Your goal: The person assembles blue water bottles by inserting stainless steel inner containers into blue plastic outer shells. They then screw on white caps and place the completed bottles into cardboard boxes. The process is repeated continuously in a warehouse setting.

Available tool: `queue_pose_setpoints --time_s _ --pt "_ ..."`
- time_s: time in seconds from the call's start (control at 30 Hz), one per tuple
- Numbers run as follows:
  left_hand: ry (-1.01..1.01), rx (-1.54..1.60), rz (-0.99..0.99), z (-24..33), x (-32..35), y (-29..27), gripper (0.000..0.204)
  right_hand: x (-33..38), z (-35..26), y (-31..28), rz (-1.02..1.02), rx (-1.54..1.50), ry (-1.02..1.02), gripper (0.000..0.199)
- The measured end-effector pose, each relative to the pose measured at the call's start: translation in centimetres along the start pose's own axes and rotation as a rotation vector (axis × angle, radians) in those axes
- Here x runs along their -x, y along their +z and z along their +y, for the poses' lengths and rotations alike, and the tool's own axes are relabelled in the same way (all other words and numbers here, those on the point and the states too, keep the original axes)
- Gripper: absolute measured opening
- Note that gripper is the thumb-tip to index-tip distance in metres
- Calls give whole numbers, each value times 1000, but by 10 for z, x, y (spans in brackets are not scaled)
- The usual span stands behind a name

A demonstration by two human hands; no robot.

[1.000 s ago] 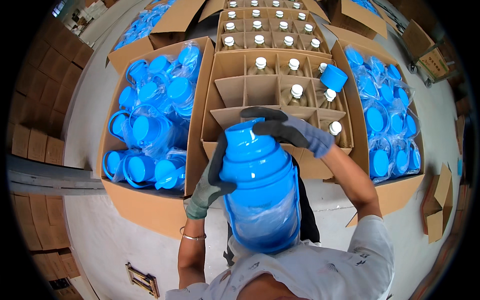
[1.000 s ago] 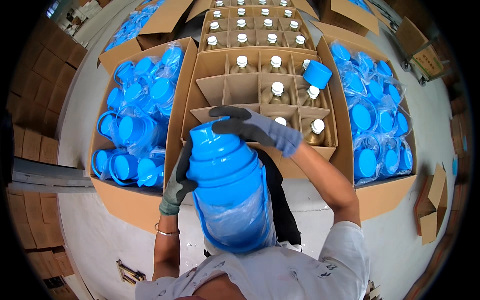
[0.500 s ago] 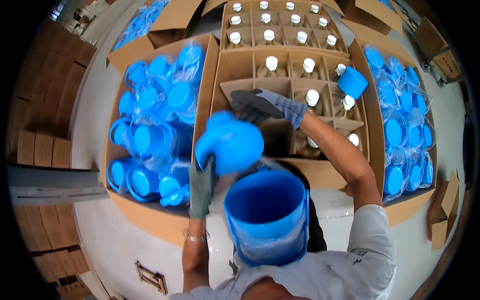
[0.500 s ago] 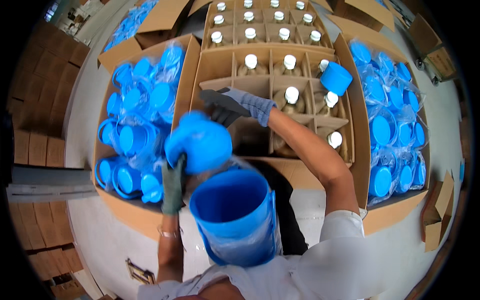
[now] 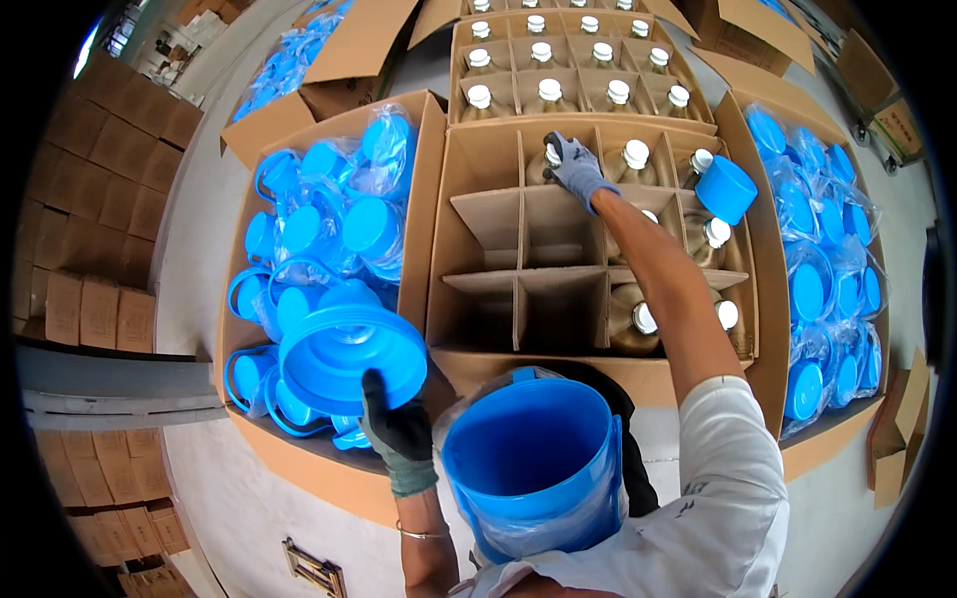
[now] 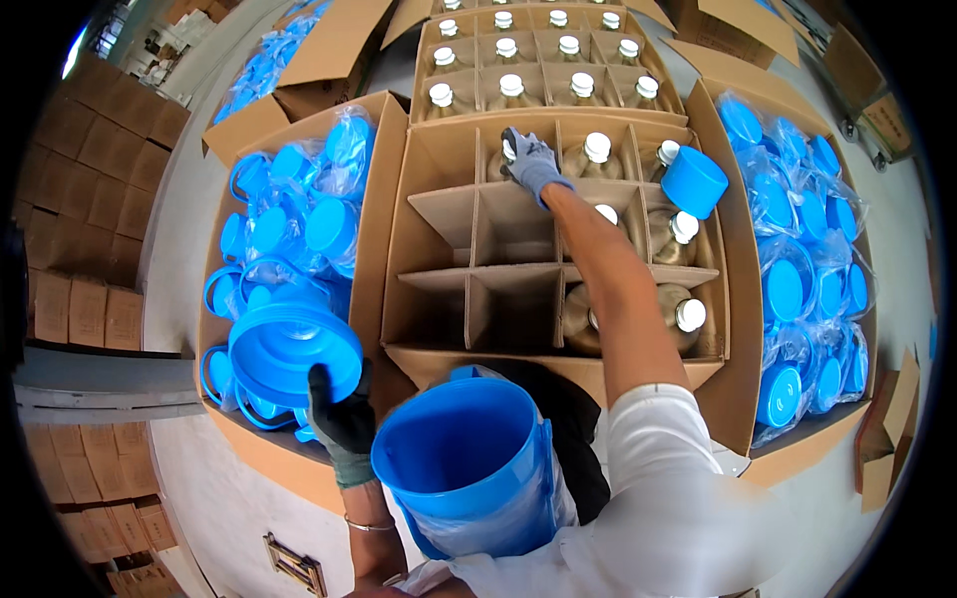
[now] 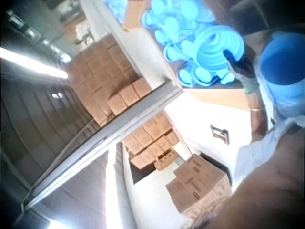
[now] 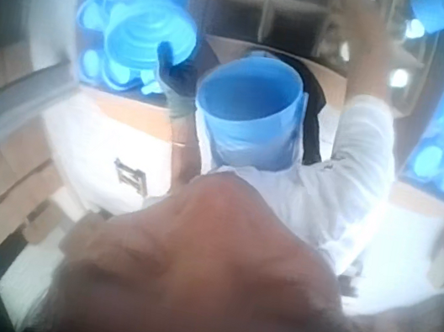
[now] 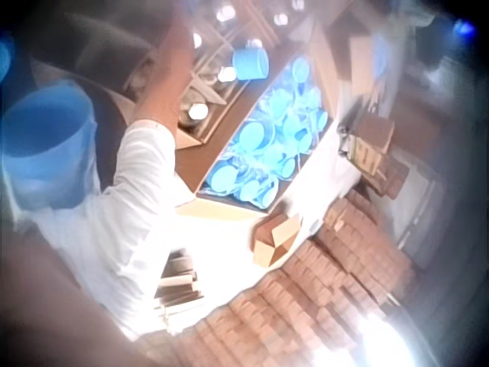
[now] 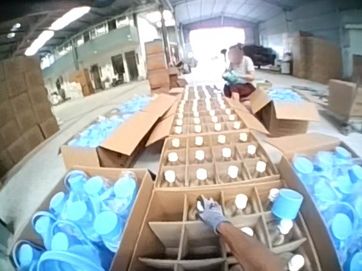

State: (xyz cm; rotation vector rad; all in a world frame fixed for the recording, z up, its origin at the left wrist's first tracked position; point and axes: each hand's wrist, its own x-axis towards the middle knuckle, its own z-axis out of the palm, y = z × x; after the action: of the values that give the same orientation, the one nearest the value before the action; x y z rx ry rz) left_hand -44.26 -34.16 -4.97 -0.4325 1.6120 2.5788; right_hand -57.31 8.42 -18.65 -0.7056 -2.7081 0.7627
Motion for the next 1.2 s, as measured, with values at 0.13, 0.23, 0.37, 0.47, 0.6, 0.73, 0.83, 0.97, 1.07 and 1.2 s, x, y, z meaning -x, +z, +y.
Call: queue_pose_setpoints --time_s 0.13,0.23,0.37,0.47,0.6,0.73,0.83,0.97,1.07,1.2 --pt "-137 162 -117 -3 2 -3 47 -2 -2 -47 260 -90 -211 67" --pt "-181 258 -217 -2 6 -22 43 21 -58 -149 432 -304 -400 77" --pt "-265 436 -349 3 16 -29 40 23 -74 -273 639 -767 -728 58" --pt "-307 507 -415 14 34 -34 50 36 -111 -324 704 -1019 -484 21" --pt "-244 362 -471 19 50 -44 61 54 -105 -363 243 -1282 -550 13" --pt "-162 315 -419 18 44 -69 52 85 -141 -339 -117 -1397 -354 28" --pt "-158 295 -486 22 47 -61 52 119 -151 -308 -69 -925 -450 37" --pt "-130 131 -478 30 39 -41 53 159 -173 -256 -333 -640 -370 39" --pt "-226 -53 -608 31 13 -11 49 207 -165 -182 -376 -1062 -365 47" --pt "-244 -145 -675 19 2 21 45 238 -150 -167 -77 -486 -407 49"
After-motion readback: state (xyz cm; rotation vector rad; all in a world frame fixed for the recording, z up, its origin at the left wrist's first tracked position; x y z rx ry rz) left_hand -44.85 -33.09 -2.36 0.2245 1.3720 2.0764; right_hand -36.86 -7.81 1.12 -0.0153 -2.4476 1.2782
